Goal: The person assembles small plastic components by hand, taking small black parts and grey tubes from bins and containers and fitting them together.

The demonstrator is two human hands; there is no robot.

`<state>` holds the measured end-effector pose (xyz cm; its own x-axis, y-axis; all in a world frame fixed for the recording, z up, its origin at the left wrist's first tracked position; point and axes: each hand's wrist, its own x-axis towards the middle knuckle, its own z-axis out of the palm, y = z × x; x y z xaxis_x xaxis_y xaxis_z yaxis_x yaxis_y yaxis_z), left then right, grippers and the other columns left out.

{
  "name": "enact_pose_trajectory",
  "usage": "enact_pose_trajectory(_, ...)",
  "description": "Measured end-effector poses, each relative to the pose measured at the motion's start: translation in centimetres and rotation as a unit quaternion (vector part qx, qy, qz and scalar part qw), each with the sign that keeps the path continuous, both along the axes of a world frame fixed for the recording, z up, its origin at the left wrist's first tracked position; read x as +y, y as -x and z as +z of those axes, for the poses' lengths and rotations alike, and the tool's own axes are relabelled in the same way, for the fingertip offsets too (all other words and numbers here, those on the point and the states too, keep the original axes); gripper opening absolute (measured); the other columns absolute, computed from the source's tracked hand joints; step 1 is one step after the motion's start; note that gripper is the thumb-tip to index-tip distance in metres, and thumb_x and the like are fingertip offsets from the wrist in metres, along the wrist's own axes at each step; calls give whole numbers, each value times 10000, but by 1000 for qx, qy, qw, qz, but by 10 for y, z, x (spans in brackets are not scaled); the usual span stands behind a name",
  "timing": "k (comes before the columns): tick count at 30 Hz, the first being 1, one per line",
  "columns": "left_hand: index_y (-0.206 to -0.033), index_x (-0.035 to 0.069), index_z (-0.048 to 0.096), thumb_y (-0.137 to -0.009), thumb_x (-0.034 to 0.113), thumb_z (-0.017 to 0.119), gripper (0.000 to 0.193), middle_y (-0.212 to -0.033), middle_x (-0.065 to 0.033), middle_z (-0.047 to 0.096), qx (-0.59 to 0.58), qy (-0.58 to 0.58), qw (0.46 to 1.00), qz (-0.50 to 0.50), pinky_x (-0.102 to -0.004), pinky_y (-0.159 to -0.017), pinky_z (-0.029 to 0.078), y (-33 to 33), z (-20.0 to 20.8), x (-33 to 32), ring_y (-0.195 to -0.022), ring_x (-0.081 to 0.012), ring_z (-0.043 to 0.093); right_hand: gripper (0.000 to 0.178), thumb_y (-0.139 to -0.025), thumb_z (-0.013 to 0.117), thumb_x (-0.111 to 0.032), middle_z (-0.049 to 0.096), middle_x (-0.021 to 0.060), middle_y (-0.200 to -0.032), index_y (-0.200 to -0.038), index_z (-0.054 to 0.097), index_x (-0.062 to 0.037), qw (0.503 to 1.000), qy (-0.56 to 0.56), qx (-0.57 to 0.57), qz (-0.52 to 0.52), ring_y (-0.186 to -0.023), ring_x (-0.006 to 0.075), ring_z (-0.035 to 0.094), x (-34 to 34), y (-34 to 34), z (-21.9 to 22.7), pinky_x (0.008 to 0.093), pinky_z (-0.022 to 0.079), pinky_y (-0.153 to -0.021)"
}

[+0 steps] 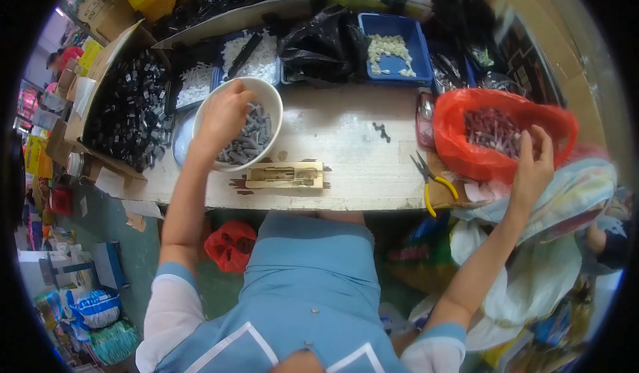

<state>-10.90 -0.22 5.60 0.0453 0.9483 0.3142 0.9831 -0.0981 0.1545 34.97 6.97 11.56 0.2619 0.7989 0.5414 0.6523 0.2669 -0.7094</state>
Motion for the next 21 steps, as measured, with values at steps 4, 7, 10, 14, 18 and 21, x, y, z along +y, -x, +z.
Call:
enact_pose_trajectory(4, -719, 34, 615, -713, 34, 495, 120, -944, -169, 530, 160, 72, 985, 3, -421, -644, 484, 10, -8, 9, -775, -306, 597, 108, -782, 573, -49, 606, 109, -840, -871, 608, 1, 983, -37, -137, 112, -774, 203, 583, -10, 46, -11, 288, 449, -704)
enact_pose_trajectory(7, -686, 31, 606, -700, 40, 509, 98, -903, -163, 519, 200, 45, 979, -22, -399, -613, 493, 16, -16, 8, -760, -290, 589, 91, -754, 554, -50, 586, 140, -812, -812, 589, 10, 954, 33, -159, 252, -760, 275, 579, -12, 86, -36, 338, 446, -684)
enact_pose_trajectory(10, -718, 19, 581, -693, 19, 516, 70, -887, -154, 519, 206, 55, 977, -29, -397, -615, 491, 14, -16, 10, -752, -289, 585, 76, -748, 550, -59, 571, 138, -785, -781, 589, -2, 923, 73, -203, 320, -758, 298, 565, -10, 105, -69, 366, 445, -675)
enact_pose_trajectory(14, -806, 0, 542, -658, -37, 535, 153, -864, -180, 534, 163, 79, 983, -16, -414, -648, 474, 17, -13, 10, -766, -317, 578, 92, -753, 539, -78, 568, 136, -775, -772, 601, -13, 904, 109, -253, 326, -765, 314, 564, 1, 115, -96, 393, 448, -671)
enact_pose_trajectory(18, -917, -13, 549, -694, -58, 542, 228, -829, -197, 555, 44, -20, 997, -62, -401, -634, 451, 21, -5, 5, -733, -316, 571, 87, -738, 557, -69, 570, 127, -782, -788, 596, -10, 896, 114, -269, 335, -762, 309, 561, 14, 122, -107, 370, 445, -673)
enact_pose_trajectory(21, -964, 2, 567, -728, -37, 566, 239, -805, -161, 555, -155, 0, 985, -72, -345, -607, 439, -2, 24, -1, -692, -278, 562, 90, -722, 556, -62, 570, 135, -781, -780, 590, -3, 878, 135, -296, 352, -759, 315, 560, 22, 123, -109, 378, 445, -677)
